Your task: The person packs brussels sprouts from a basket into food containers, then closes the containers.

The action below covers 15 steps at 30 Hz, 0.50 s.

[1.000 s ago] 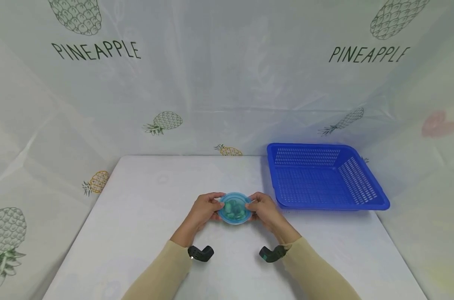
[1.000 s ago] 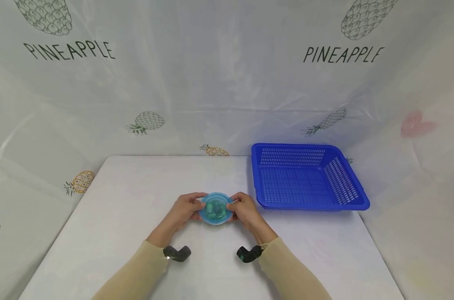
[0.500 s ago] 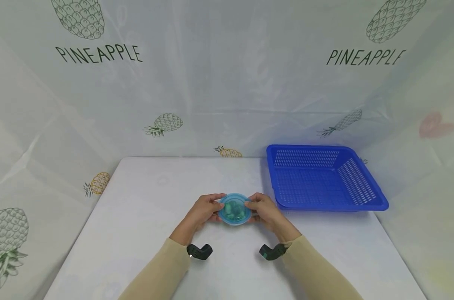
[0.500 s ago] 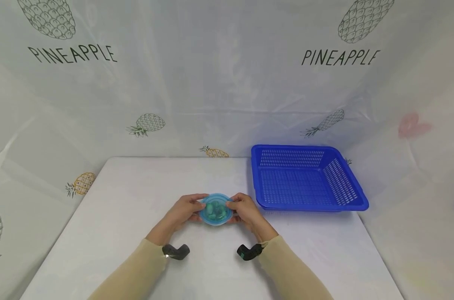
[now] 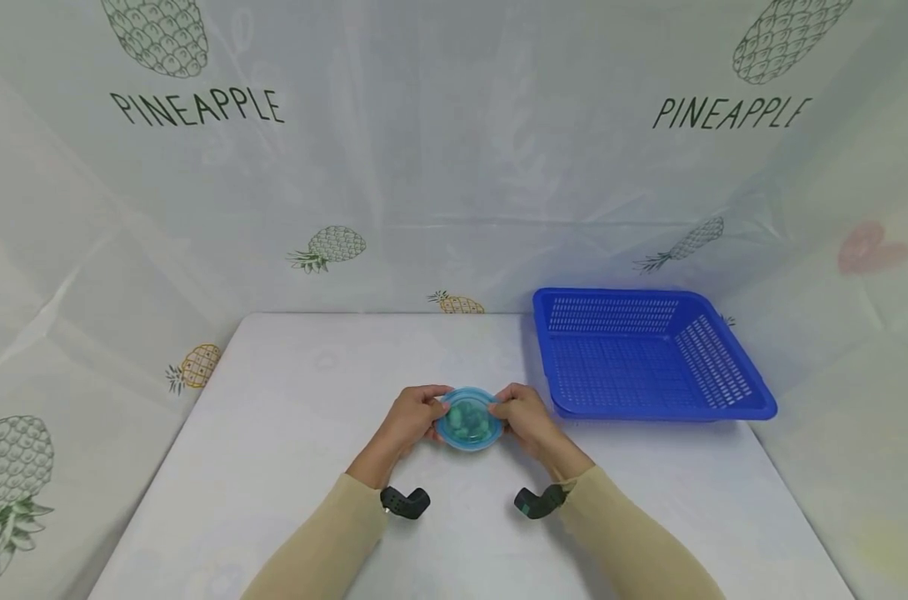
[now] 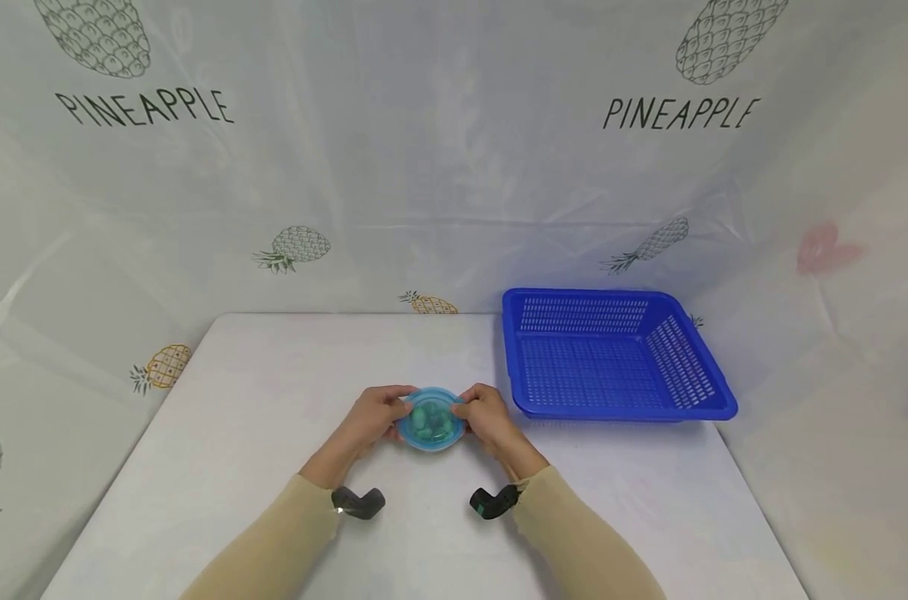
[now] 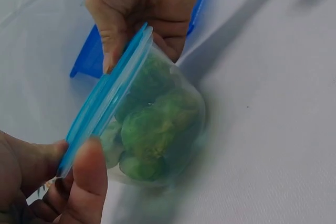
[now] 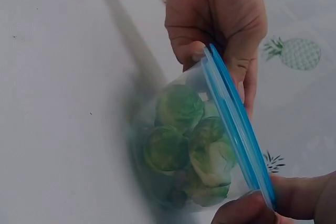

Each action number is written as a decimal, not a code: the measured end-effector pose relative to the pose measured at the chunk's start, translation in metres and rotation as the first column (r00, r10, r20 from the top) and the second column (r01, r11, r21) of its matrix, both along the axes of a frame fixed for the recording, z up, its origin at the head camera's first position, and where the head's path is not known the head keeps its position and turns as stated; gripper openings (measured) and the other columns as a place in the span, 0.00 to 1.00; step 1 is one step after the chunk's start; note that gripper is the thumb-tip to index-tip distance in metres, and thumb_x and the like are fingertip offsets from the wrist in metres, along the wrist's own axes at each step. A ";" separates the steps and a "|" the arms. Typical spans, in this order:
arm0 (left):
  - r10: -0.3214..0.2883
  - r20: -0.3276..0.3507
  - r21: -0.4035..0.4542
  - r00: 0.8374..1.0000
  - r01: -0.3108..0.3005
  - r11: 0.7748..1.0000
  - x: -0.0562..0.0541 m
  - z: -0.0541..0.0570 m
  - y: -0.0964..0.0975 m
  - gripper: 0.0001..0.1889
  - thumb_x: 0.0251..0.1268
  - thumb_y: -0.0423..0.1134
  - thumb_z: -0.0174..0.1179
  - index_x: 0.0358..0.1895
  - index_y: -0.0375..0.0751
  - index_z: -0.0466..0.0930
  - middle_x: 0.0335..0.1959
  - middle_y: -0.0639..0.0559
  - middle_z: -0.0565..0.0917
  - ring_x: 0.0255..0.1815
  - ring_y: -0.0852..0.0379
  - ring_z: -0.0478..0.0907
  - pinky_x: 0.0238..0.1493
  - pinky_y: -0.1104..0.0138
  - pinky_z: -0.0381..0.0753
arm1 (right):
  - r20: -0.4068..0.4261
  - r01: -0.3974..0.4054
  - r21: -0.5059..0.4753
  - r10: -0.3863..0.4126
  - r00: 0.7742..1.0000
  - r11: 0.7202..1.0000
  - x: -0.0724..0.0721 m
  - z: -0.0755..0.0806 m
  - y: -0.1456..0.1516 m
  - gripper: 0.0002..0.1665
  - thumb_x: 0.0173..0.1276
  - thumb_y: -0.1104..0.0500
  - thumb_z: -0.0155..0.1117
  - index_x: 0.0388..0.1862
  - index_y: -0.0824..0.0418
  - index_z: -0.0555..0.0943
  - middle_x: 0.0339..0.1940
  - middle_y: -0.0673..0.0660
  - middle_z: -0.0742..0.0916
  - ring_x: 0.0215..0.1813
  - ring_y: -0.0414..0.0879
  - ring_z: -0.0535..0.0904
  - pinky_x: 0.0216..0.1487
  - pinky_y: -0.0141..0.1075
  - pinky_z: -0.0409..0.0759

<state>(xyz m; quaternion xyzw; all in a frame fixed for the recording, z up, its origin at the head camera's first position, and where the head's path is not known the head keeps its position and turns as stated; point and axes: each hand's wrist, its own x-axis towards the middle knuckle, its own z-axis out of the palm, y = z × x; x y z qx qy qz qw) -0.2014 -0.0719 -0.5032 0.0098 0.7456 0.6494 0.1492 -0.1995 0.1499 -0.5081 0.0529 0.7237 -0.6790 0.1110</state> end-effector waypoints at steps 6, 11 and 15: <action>-0.068 0.029 0.012 0.997 0.068 0.998 0.000 -0.001 -0.006 0.21 0.79 0.33 0.58 0.71 0.37 0.78 0.35 0.47 0.78 0.24 0.58 0.77 0.30 0.65 0.88 | -0.007 0.034 0.030 -0.034 0.999 0.999 0.006 -0.002 0.001 0.07 0.74 0.65 0.67 0.44 0.68 0.78 0.30 0.53 0.78 0.31 0.45 0.76 0.31 0.35 0.79; -0.162 0.075 0.094 0.984 0.155 0.983 -0.002 -0.001 -0.016 0.26 0.76 0.27 0.59 0.75 0.39 0.74 0.39 0.48 0.72 0.34 0.55 0.79 0.41 0.61 0.91 | -0.004 0.015 0.012 -0.015 1.000 1.000 0.010 -0.003 0.004 0.14 0.77 0.62 0.66 0.55 0.70 0.80 0.37 0.56 0.82 0.34 0.46 0.81 0.30 0.35 0.84; -0.175 0.070 0.105 0.982 0.168 0.980 -0.002 -0.001 -0.020 0.30 0.72 0.24 0.61 0.76 0.39 0.73 0.39 0.48 0.71 0.36 0.54 0.77 0.45 0.58 0.91 | 0.010 -0.056 -0.030 0.056 0.998 0.998 0.012 -0.001 0.009 0.20 0.76 0.63 0.66 0.61 0.71 0.77 0.39 0.56 0.82 0.35 0.45 0.82 0.32 0.35 0.86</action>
